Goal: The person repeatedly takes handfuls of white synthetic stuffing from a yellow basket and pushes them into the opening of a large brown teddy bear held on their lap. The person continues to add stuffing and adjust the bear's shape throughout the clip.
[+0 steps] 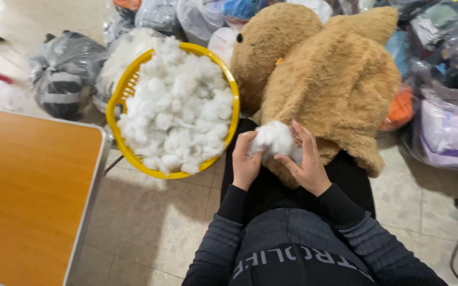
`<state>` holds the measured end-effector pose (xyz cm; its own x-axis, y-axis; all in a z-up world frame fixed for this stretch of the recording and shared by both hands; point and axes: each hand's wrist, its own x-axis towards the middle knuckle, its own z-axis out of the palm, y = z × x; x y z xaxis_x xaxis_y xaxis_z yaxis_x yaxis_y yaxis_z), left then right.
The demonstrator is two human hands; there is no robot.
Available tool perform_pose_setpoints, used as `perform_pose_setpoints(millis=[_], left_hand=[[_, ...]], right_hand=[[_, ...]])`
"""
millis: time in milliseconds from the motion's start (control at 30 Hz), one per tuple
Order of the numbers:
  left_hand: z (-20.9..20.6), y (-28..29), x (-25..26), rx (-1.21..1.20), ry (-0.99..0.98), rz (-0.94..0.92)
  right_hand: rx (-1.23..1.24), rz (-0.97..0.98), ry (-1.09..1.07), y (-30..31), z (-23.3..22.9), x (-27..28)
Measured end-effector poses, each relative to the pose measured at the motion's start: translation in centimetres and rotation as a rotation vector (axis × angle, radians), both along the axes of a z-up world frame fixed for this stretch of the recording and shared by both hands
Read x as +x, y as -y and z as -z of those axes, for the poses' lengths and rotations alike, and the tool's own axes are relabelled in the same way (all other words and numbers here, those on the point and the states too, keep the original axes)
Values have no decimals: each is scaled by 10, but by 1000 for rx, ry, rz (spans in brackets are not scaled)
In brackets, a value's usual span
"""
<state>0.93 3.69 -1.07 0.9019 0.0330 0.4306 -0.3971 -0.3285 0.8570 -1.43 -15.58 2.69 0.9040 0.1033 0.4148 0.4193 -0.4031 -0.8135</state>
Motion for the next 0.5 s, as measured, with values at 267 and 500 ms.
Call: perform_pose_setpoints(millis=[267, 500], left_hand=[[7, -82, 58, 79, 29, -564], [34, -110, 118, 920, 78, -719]], right_hand=[[-197, 13, -21, -10, 23, 2], [-302, 59, 4, -3, 36, -4]])
